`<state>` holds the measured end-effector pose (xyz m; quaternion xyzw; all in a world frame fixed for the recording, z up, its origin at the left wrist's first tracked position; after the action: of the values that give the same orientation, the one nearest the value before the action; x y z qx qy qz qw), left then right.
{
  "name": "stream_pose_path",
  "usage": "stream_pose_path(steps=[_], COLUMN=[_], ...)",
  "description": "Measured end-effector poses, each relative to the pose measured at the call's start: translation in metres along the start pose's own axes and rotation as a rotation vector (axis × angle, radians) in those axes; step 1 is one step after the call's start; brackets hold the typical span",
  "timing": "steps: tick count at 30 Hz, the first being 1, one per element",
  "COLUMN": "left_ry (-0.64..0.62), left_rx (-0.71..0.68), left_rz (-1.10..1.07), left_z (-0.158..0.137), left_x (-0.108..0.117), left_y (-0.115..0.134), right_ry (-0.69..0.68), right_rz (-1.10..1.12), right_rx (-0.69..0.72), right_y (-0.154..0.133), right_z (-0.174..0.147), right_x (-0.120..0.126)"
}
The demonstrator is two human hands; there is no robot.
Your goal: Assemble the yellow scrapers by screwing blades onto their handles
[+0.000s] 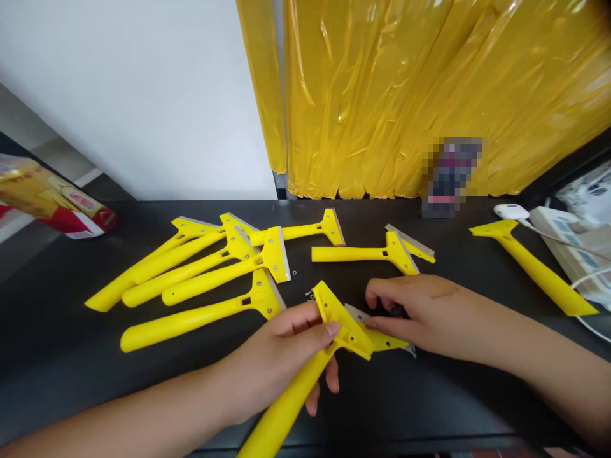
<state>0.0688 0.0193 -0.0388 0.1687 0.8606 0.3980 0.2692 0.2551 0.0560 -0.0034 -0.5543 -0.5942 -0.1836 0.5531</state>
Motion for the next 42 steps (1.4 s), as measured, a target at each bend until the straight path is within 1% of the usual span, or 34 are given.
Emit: stream_pose_path(steps=[4,7,11,15,19,22,27,31,35,39,42], left_ry=[0.020,0.025,0.018,0.019,0.027,0.023,0.008,0.017,-0.022,-0.018,-0.022], left_rx=[-0.001,0.012,0.025,0.028,0.014,0.009,-0.001,-0.023,-0.066,-0.064,-0.066], left_rz=[0.011,0.015,0.017,0.020,0.019,0.010,-0.006,-0.019,-0.042,-0.039,-0.036], left_z=[-0.002,-0.002,-0.001,0.000,-0.002,-0.002,-0.001,0.001,0.003,0.001,-0.001], left_x=[-0.001,-0.001,-0.001,0.000,0.000,-0.001,-0.003,-0.003,-0.003,-0.003,-0.005], left_y=[0.003,0.002,0.000,0.000,0.001,0.001,0.004,0.005,0.005,0.005,0.008], right_ry=[0.017,0.059,0.120,0.183,0.194,0.188,0.181,0.122,0.129,0.140,0.132], right_rz=[-0.033,-0.051,-0.066,-0.162,-0.179,-0.145,-0.074,0.001,0.194,0.392,0.472], right_rx=[-0.025,-0.026,-0.004,0.021,0.050,0.048,-0.003,-0.049,-0.105,-0.103,-0.094], right_y=[0.001,0.004,0.007,0.009,0.007,0.006,0.007,0.008,0.015,0.016,0.011], right_z=[0.004,0.007,0.006,0.000,-0.005,-0.006,-0.006,0.000,0.006,0.007,0.003], right_x=[0.001,0.004,0.007,0.005,0.002,0.002,0.003,0.005,0.013,0.016,0.015])
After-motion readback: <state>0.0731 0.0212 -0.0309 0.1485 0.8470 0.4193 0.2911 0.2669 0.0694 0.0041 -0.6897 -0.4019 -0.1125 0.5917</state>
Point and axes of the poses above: each hand's wrist, its own z-axis towards the middle knuckle, its own x-axis out of the back of the hand, y = z × x, the point moved 7 cm from there along z, towards the middle knuckle, and after that the axes turned 1 degree about -z, right-handed, at the moved point
